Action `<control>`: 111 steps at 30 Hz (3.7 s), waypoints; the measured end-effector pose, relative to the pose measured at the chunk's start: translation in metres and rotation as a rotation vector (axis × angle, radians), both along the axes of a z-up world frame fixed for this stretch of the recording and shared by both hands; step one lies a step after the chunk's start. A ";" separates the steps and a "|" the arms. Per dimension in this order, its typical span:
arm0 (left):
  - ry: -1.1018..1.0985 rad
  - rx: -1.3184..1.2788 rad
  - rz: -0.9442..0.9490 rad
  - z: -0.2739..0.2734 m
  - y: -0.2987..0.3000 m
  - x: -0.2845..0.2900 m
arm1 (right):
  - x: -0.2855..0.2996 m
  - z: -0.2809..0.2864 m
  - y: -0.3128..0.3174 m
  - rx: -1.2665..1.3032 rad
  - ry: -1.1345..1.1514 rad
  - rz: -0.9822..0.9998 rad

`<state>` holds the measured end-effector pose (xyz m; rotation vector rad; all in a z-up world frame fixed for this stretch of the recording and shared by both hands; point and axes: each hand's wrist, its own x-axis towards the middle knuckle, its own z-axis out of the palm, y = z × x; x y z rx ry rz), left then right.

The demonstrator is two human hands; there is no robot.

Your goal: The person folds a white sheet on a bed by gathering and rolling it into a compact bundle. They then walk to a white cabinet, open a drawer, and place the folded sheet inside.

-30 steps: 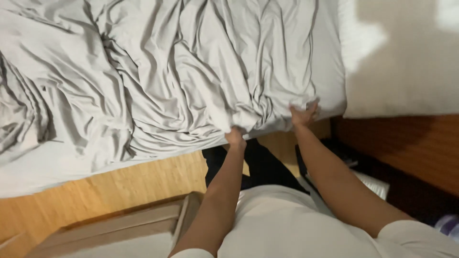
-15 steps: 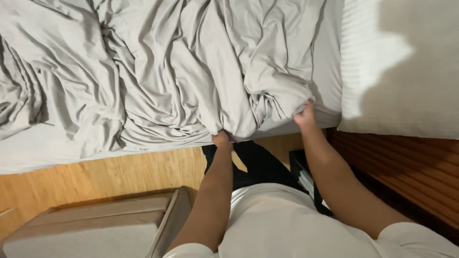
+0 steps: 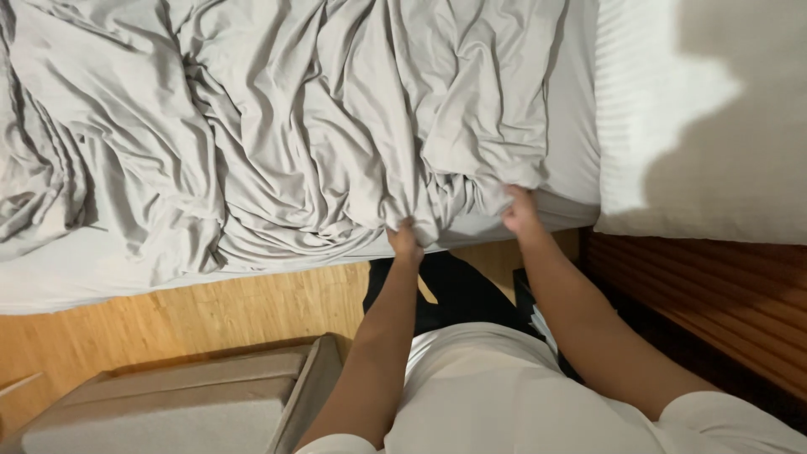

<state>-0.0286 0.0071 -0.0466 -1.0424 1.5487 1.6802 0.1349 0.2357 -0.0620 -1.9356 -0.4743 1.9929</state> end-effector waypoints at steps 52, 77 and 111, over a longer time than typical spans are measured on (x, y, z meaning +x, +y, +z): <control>1.036 -0.351 -1.044 0.119 0.273 -0.188 | -0.315 0.065 0.369 1.447 -0.744 1.140; 1.113 -0.068 -1.150 0.074 0.280 -0.257 | -0.290 0.005 0.418 0.879 -0.326 0.664; 0.906 -0.297 -2.107 0.129 0.221 -0.012 | -0.192 0.059 0.259 1.052 -0.854 0.809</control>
